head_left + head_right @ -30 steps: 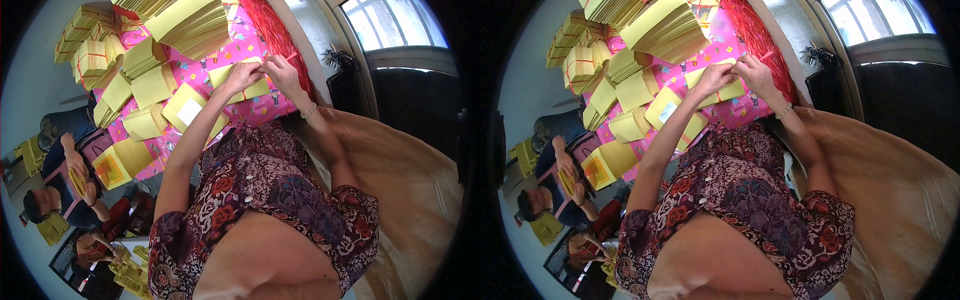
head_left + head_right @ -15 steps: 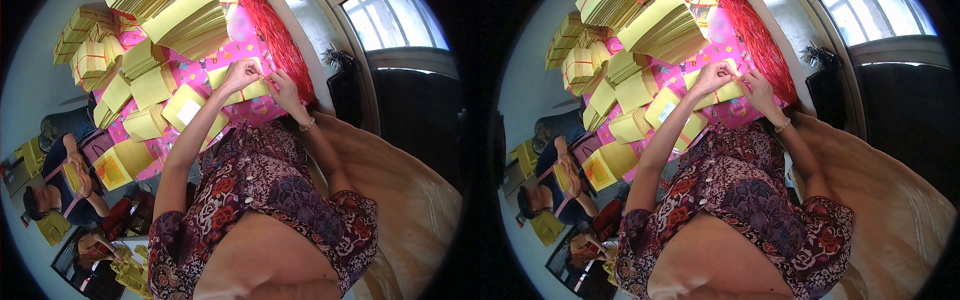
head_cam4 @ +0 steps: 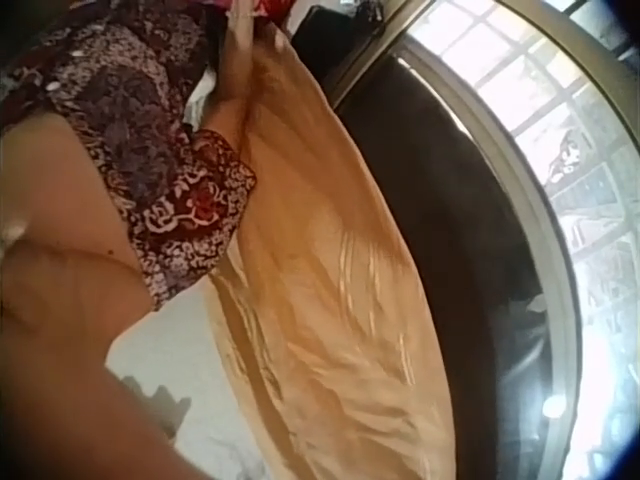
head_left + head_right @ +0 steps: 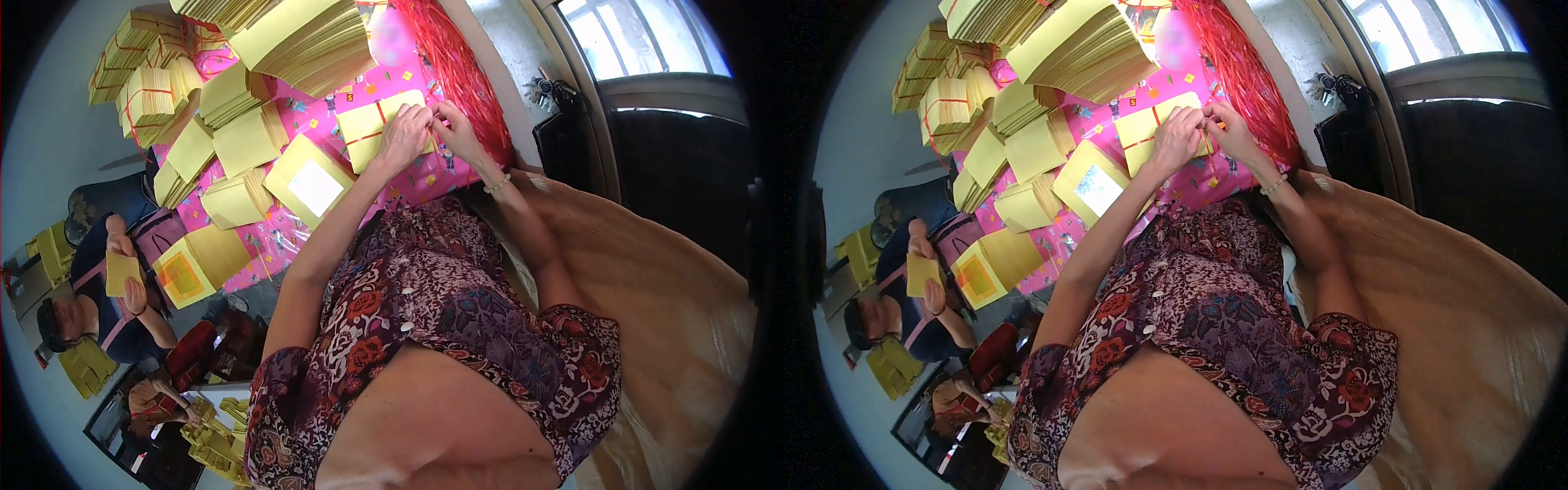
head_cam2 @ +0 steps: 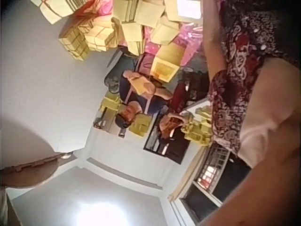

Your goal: Folding and bundling stacks of yellow joss paper with red string.

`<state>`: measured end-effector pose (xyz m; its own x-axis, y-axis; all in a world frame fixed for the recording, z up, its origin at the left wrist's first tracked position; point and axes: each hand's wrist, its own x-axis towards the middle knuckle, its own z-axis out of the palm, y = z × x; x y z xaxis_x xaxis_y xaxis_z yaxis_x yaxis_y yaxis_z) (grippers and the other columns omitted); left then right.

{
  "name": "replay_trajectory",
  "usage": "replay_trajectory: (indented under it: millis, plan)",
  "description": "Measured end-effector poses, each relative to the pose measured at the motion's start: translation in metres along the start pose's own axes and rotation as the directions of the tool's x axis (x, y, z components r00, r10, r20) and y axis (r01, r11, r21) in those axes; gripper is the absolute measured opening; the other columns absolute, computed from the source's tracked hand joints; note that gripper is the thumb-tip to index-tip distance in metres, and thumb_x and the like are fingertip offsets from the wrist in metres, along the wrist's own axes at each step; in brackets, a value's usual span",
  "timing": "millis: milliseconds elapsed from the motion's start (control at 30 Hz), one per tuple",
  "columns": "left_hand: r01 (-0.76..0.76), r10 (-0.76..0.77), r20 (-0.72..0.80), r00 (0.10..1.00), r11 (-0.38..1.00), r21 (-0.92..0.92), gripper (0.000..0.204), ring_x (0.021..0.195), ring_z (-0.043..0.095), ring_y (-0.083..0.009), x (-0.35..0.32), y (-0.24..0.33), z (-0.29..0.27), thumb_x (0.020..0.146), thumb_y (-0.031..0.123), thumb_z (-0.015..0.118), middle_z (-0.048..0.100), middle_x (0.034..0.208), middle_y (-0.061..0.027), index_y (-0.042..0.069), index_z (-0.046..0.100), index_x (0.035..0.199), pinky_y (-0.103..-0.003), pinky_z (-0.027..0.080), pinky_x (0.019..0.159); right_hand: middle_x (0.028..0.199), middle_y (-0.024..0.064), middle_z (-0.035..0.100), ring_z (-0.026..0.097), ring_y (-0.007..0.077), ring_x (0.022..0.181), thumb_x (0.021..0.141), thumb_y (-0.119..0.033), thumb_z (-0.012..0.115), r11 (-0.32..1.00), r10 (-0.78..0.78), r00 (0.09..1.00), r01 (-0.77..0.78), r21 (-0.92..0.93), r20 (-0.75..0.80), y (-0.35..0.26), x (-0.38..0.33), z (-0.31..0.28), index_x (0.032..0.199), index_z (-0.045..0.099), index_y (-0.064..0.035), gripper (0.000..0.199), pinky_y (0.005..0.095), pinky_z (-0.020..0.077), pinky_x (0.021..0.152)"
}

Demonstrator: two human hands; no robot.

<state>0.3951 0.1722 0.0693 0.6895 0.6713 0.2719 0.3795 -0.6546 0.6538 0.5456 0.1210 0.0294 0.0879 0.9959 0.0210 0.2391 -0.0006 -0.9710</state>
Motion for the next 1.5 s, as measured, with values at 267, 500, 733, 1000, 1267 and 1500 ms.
replay_trajectory:
  millis: [267,500,733,1000,1267,1500]
  plan:
    - [0.082,-0.078,-0.220,0.972,0.997,0.007,0.014,0.078,0.055,-0.0298,-0.009,-0.004,0.007,0.073,0.002,0.059,0.057,0.081,-0.0103,0.005,0.054,0.085,-0.039,0.046,0.067,0.084,0.0014,0.054,0.056,0.0084,0.079,0.086,-0.006,0.062,0.999,0.025,0.993,-0.020,0.045,-0.111,0.013,-0.004,0.021,0.095,0.059,-0.0006,0.011,0.0218,0.0463,0.070]
    - [0.196,-0.219,-0.322,0.921,0.975,-0.102,0.017,0.074,0.059,-0.0300,-0.015,-0.021,0.005,0.077,0.004,0.061,0.063,0.082,-0.0109,0.007,0.058,0.094,-0.039,0.048,0.066,0.086,0.0037,0.059,0.059,0.0092,0.077,0.086,-0.009,0.062,0.985,0.105,0.994,-0.099,0.142,-0.035,0.005,0.003,0.028,0.092,0.062,0.0001,0.011,0.0239,0.0475,0.068]
    - [0.245,-0.336,-0.353,0.873,0.929,-0.278,0.011,0.070,0.062,-0.0154,-0.008,-0.028,0.002,0.082,0.003,0.065,0.063,0.082,-0.0068,0.006,0.064,0.092,-0.028,0.053,0.062,0.089,0.0030,0.061,0.057,0.0078,0.079,0.091,-0.012,0.057,0.948,0.165,0.985,-0.170,0.269,0.044,0.002,0.034,0.024,0.098,0.064,-0.0003,0.015,0.0227,0.0471,0.070]
    - [0.242,-0.335,-0.409,0.849,0.934,-0.262,0.006,0.073,0.062,-0.0146,-0.008,-0.035,0.041,0.078,0.000,0.068,0.055,0.087,-0.0068,0.001,0.066,0.084,-0.025,0.052,0.062,0.091,0.0043,0.058,0.055,0.0098,0.083,0.091,-0.011,0.058,0.969,0.104,0.965,-0.153,0.196,0.241,0.037,0.038,-0.014,0.099,0.065,-0.0003,0.015,0.0242,0.0455,0.073]
    - [0.278,-0.416,-0.307,0.856,0.871,-0.405,0.009,0.072,0.062,-0.0128,-0.013,-0.048,0.045,0.077,-0.002,0.068,0.059,0.084,-0.0061,0.003,0.069,0.085,-0.023,0.052,0.062,0.087,0.0103,0.056,0.059,0.0226,0.076,0.083,-0.008,0.062,0.934,-0.242,0.898,0.318,-0.162,0.367,0.017,0.056,-0.026,0.088,0.060,0.0001,0.009,0.0322,0.0478,0.067]
    - [0.134,-0.187,-0.429,0.884,0.979,-0.151,0.006,0.069,0.059,-0.0131,-0.021,-0.040,0.042,0.076,0.002,0.070,0.060,0.084,-0.0076,0.002,0.070,0.083,-0.025,0.049,0.058,0.080,0.0089,0.052,0.058,0.0287,0.071,0.075,-0.014,0.063,0.780,-0.259,0.910,0.395,-0.486,0.323,0.012,0.049,-0.023,0.081,0.053,-0.0058,0.014,0.0392,0.0478,0.059]
